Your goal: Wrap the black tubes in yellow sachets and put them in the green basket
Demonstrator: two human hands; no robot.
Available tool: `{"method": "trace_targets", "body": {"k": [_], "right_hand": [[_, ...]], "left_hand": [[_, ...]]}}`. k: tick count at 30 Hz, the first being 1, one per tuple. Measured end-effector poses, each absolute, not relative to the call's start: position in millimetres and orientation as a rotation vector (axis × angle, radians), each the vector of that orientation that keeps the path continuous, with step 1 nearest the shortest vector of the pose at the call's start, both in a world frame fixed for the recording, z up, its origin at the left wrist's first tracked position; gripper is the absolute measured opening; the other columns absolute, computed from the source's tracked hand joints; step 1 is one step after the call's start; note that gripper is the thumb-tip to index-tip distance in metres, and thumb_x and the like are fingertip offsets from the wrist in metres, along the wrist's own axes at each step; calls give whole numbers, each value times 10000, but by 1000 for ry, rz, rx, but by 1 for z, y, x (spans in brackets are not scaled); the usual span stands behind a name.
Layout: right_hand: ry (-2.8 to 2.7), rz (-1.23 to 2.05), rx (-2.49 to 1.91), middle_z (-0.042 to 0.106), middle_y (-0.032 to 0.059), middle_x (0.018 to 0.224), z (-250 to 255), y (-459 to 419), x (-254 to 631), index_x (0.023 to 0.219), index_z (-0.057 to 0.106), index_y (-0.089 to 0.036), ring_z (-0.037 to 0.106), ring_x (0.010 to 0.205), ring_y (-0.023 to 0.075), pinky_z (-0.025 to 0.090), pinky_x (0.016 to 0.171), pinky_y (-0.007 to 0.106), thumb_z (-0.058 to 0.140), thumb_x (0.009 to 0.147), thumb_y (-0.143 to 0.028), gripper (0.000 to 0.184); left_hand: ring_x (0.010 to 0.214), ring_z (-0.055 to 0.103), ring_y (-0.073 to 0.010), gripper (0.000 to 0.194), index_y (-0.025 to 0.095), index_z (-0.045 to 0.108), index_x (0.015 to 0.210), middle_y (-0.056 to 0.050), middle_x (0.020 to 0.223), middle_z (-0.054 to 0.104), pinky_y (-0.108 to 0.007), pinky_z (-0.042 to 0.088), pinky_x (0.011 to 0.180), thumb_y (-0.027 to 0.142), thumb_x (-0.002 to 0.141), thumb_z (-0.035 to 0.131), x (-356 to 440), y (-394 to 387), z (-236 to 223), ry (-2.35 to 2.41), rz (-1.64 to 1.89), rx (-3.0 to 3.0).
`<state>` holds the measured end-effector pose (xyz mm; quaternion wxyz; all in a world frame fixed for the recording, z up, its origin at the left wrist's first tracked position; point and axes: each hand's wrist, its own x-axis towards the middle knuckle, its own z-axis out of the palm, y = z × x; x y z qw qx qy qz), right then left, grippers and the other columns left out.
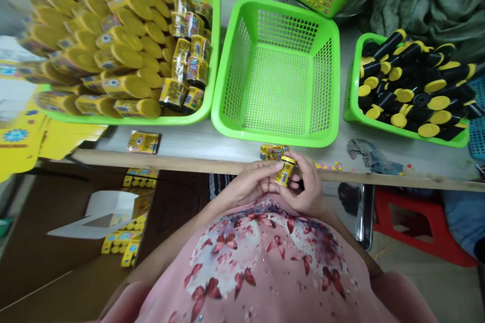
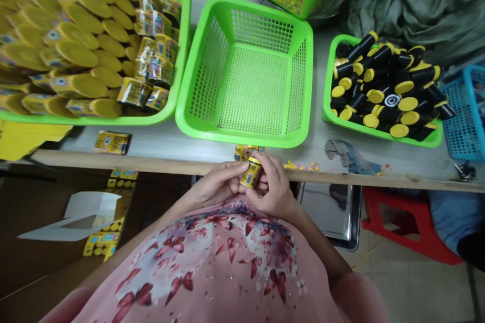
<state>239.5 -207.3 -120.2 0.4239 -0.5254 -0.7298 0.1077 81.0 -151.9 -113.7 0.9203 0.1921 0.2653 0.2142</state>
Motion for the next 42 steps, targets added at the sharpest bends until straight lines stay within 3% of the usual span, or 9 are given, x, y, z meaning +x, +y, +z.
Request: {"method": "trace_targets", "body": {"k": [5,9,13,17,21,27,31,36,42], "right_hand": [[-1802,360,-1304,676,111,1235,-113,-209,240,1492,353,-266,675,1112,277,594,960,469,660,845,-197,720],[-1827,405,-1339,693,118,1208,-110,-212,240,1466,359,-265,687,1088,276,606,927,471,692,857,-250,694],[-1867,317,-1314,693,116,1208,-114,-212,241,1460,367,-264,679,1108,273,599,941,474,633,858,-172,665],[-1904,275,-1281,692,113,1205,-117,-210,240,1458,388,-267,672,1133,278,597,954,484,615,850,-135,662],[-1763,391,-1270,675,123,1255,-123,-212,236,1484,359,-265,675,1149,268,593,983,469,670,846,-144,720],[-1712,611,-1222,611,139,1376,-125,-211,236,1520,290,-274,617,1265,283,574,1024,505,667,858,-159,771],[-1792,538,-1223,662,128,1271,-114,-207,239,1498,333,-266,655,1183,277,583,1000,501,653,844,-148,737],[-1911,358,-1258,688,106,1222,-110,-206,241,1489,337,-286,670,1143,284,588,979,497,643,846,-151,724],[-1955,318,-1249,681,104,1243,-122,-206,237,1522,327,-282,650,1182,284,568,1015,488,605,867,-112,731]], "left_hand": [[761,760,-199,296,112,766,975,-118,873,792,-273,592,705,336,787,809,79,-154,-109,594,458,375],[692,740,-166,255,122,777,870,-88,798,785,-279,588,726,309,718,859,78,-155,-106,658,474,367],[629,697,-122,249,130,783,820,-39,723,764,-231,548,666,234,631,906,80,-156,-103,787,540,359],[667,689,-122,292,128,781,798,-29,743,768,-236,536,708,193,562,940,83,-156,-99,903,662,419],[650,689,-114,281,134,781,832,-36,769,775,-229,547,699,229,611,927,81,-155,-99,801,647,421],[806,759,-226,375,109,761,1032,-132,897,792,-329,601,768,353,757,835,75,-153,-109,583,523,362],[764,758,-214,358,112,761,1014,-118,862,789,-314,598,742,314,732,850,73,-151,-110,576,507,336],[563,667,-109,247,126,766,777,-18,662,734,-218,542,610,220,603,915,76,-151,-103,767,567,381],[639,649,-116,281,149,770,774,-8,722,747,-237,524,667,192,551,935,82,-151,-95,993,735,629]]}}
